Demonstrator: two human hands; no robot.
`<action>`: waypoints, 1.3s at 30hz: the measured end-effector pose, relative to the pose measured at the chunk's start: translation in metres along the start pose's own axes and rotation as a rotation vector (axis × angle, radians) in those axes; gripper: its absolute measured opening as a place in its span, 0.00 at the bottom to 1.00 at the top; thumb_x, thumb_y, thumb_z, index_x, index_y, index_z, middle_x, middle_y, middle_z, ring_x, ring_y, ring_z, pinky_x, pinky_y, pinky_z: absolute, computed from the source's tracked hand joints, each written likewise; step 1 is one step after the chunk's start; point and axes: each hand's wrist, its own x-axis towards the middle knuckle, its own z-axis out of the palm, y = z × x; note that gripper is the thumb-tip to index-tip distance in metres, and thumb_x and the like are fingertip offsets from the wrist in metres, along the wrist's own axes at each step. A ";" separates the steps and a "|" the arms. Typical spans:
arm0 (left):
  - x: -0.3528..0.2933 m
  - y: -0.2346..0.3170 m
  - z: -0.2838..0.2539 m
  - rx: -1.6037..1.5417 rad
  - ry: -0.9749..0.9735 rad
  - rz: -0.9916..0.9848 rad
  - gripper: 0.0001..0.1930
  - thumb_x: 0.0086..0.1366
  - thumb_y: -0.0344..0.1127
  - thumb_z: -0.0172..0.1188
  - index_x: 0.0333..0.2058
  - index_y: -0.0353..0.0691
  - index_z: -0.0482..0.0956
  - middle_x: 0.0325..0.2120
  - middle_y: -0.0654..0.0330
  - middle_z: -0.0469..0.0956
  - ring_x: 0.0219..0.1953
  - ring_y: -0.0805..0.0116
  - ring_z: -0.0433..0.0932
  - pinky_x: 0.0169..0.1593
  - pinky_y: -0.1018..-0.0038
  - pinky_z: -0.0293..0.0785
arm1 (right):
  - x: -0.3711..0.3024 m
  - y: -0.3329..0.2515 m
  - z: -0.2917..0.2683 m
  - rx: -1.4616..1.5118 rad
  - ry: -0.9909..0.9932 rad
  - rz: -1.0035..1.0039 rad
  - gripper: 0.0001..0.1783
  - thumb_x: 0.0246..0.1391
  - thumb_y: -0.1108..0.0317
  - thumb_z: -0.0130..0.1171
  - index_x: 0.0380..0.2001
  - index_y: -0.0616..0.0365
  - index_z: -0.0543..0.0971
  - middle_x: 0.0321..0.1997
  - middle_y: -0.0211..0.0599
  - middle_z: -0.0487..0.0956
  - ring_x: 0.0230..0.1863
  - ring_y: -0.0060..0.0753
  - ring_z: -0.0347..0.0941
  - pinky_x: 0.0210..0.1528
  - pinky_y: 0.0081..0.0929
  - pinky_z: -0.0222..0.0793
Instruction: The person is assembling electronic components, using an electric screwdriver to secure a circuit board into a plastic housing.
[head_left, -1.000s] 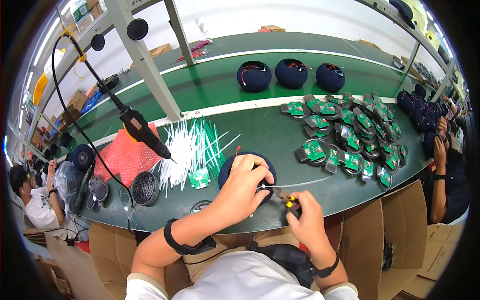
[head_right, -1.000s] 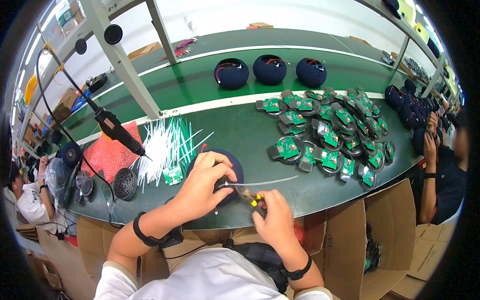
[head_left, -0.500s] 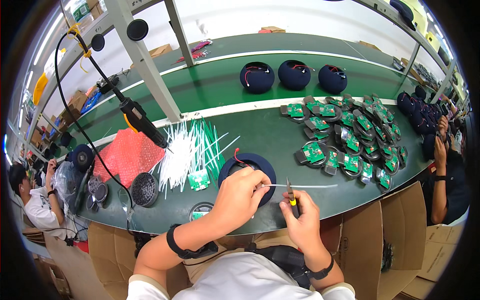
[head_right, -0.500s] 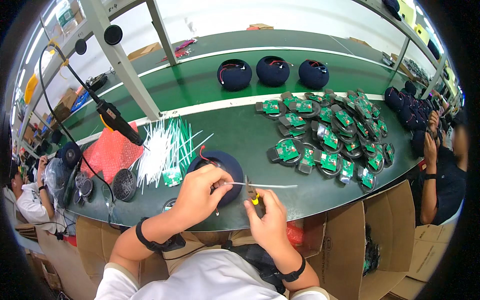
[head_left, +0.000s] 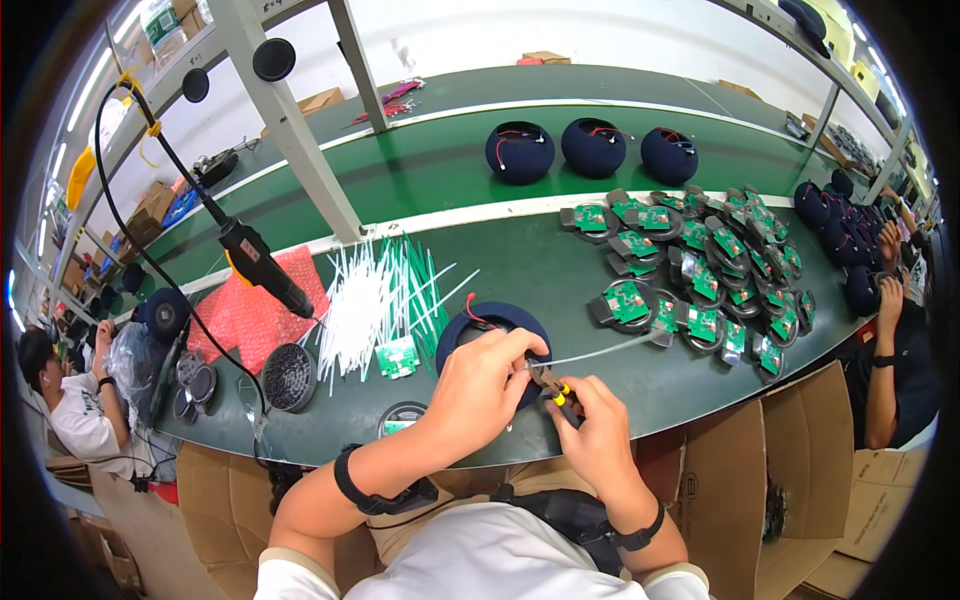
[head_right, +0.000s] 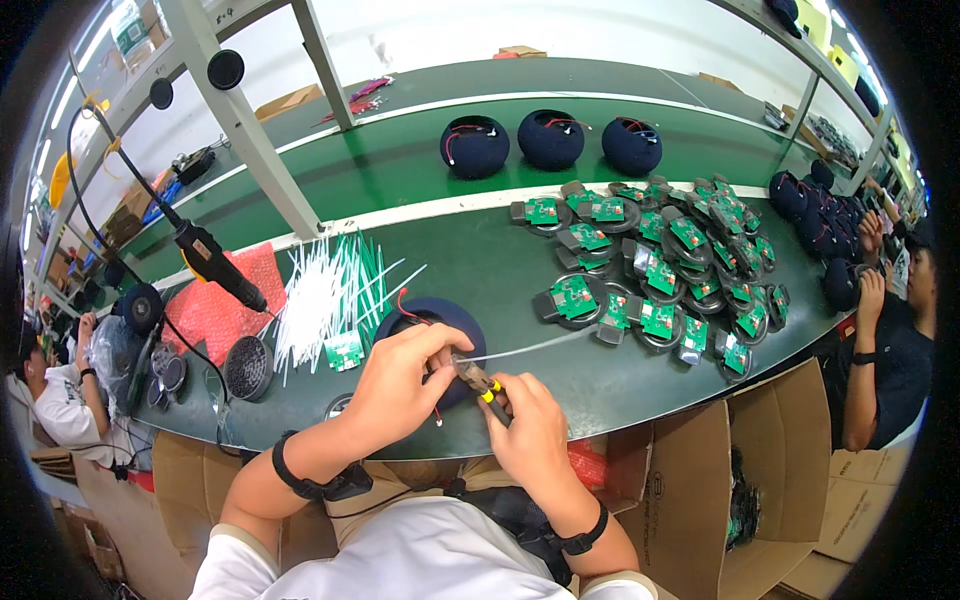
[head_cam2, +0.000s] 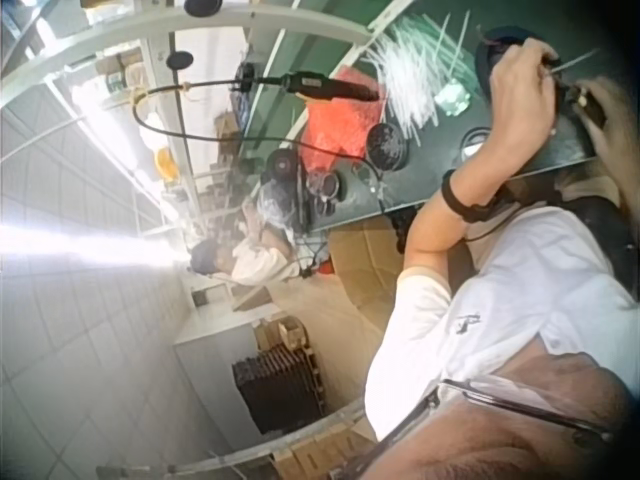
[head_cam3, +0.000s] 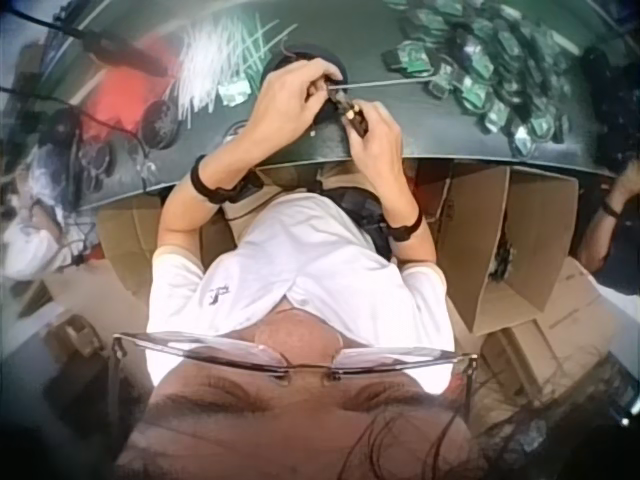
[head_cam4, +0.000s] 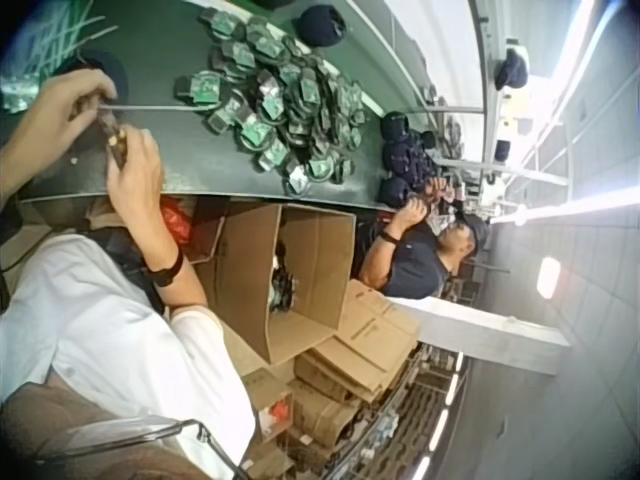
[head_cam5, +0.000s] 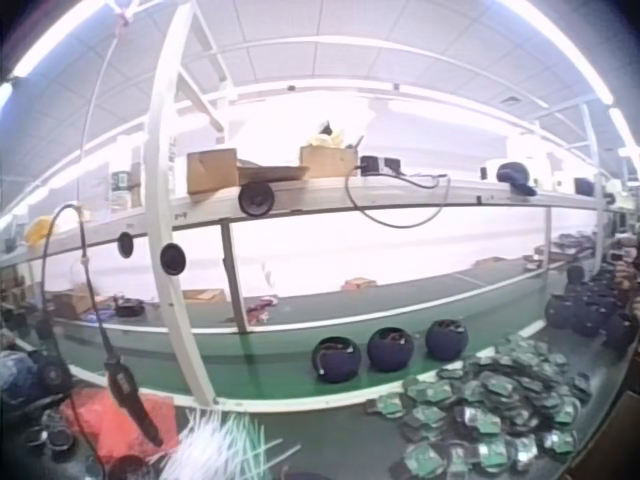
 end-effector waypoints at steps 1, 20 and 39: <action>0.000 -0.002 0.001 0.010 -0.002 0.011 0.15 0.60 0.18 0.64 0.46 0.37 0.82 0.30 0.56 0.78 0.31 0.62 0.79 0.38 0.67 0.77 | 0.000 0.001 0.001 0.003 -0.001 0.000 0.15 0.52 0.74 0.72 0.44 0.60 0.82 0.32 0.39 0.77 0.31 0.42 0.76 0.34 0.38 0.72; 0.009 -0.002 0.001 -0.110 0.114 -0.021 0.05 0.69 0.33 0.67 0.38 0.39 0.82 0.29 0.61 0.72 0.36 0.69 0.76 0.40 0.71 0.75 | 0.003 0.020 0.008 -0.125 0.105 -0.121 0.14 0.46 0.76 0.73 0.38 0.59 0.83 0.28 0.42 0.78 0.28 0.46 0.77 0.31 0.38 0.72; -0.078 -0.123 -0.084 0.469 0.103 -0.359 0.32 0.54 0.38 0.79 0.58 0.43 0.80 0.40 0.50 0.73 0.42 0.52 0.79 0.47 0.61 0.76 | 0.059 -0.027 -0.004 -0.182 -0.374 -0.201 0.38 0.33 0.60 0.86 0.50 0.51 0.77 0.73 0.68 0.64 0.69 0.66 0.69 0.62 0.49 0.74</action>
